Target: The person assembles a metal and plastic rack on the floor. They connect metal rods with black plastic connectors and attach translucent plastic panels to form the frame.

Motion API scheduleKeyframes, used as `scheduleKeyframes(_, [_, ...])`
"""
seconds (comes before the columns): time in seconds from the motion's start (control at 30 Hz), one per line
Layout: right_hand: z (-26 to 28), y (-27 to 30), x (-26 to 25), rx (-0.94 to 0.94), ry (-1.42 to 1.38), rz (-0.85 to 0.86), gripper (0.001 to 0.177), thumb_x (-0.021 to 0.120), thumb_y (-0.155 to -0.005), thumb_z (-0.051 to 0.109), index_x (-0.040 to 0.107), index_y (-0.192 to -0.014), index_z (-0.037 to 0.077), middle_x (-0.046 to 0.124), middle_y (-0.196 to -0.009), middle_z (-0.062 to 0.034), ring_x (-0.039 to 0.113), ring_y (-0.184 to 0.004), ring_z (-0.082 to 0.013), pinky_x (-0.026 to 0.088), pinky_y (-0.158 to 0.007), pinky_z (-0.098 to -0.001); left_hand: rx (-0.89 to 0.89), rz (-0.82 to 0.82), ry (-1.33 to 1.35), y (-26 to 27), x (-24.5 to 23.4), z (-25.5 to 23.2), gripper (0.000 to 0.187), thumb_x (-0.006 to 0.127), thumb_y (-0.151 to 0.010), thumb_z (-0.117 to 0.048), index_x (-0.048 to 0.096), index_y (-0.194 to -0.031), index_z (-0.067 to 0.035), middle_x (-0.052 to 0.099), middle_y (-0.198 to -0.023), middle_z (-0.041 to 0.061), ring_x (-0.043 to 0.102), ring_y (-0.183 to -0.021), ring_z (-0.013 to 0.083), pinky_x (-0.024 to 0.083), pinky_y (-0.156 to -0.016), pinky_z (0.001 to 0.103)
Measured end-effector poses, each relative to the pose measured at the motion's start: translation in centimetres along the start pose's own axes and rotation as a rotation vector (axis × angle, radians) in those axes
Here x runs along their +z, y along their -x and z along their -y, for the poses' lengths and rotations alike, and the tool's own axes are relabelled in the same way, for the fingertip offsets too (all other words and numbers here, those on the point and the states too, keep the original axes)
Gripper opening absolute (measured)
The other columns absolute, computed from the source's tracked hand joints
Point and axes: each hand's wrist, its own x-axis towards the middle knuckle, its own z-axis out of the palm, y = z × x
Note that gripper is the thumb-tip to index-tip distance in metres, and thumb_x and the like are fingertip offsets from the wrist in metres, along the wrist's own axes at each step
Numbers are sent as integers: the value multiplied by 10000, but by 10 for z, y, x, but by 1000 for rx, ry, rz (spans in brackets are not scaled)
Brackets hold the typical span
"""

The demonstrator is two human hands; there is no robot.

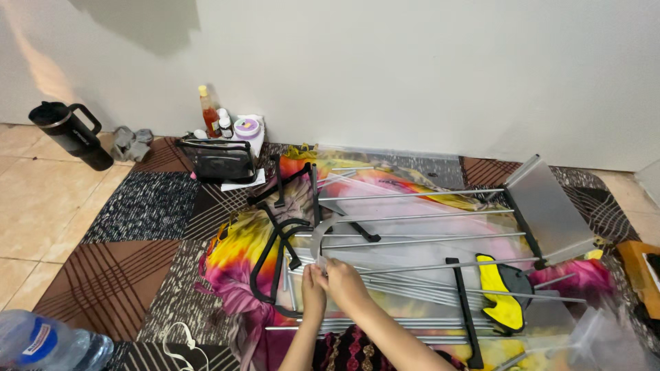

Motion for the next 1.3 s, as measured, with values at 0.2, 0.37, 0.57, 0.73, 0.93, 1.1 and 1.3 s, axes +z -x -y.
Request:
scheduleKeyframes(0.2, [-10,2,17,93,-1,56,408,667,-960,333,685,-954,-74,702,-840,-265,689,-755,-451,562,-689,-484,120,-154,-329,-2,-5,3,230,600,-1013,-189,621,-1103,22,667,-1077,216,656,-987,327,510,-888,396])
scheduleKeyframes(0.37, [-22,7,35,102,-43,58,372,682,-930,312,693,-910,-60,701,-807,-267,703,-763,-447,567,-700,-484,-16,-16,-321,-10,-11,14,320,564,-964,-162,590,-1238,2,725,-1041,221,723,-958,344,550,-831,411])
scheduleKeyframes(0.57, [-51,16,33,149,-20,518,399,710,-905,332,674,-1043,-41,699,-1050,-265,671,-1025,-394,520,-912,-463,-112,55,-399,3,-19,29,278,546,-943,-139,607,-1189,-25,730,-918,225,725,-859,356,548,-778,432])
scheduleKeyframes(0.73, [-137,-17,-16,91,-183,669,426,482,-929,202,646,-1297,61,683,-1275,-212,665,-1180,-347,495,-1019,-412,-102,127,-412,33,-27,35,167,526,-936,-92,587,-1071,-16,718,-862,220,709,-805,361,553,-752,434])
scheduleKeyframes(0.93, [-169,-114,6,360,-79,-1,367,464,-1000,136,595,-1331,46,667,-1243,-269,622,-1192,-439,472,-1048,-483,-125,189,-375,41,-32,33,221,500,-902,-28,581,-1108,-27,753,-907,169,747,-837,301,580,-768,389])
scheduleKeyframes(1.1, [-172,-174,56,234,1,37,536,519,-835,-62,584,-1348,81,562,-1449,-171,537,-1322,-364,459,-1079,-437,-19,258,-234,31,-50,-28,272,476,-952,-85,614,-1180,-34,775,-1015,148,761,-938,256,568,-849,351])
scheduleKeyframes(1.3, [-196,-194,89,82,-149,80,499,625,-767,-65,618,-1259,19,678,-1226,-201,636,-1168,-379,508,-979,-427,119,77,-225,-46,-45,-140,333,485,-1055,-296,641,-1156,-19,752,-1026,163,727,-997,277,530,-899,361])
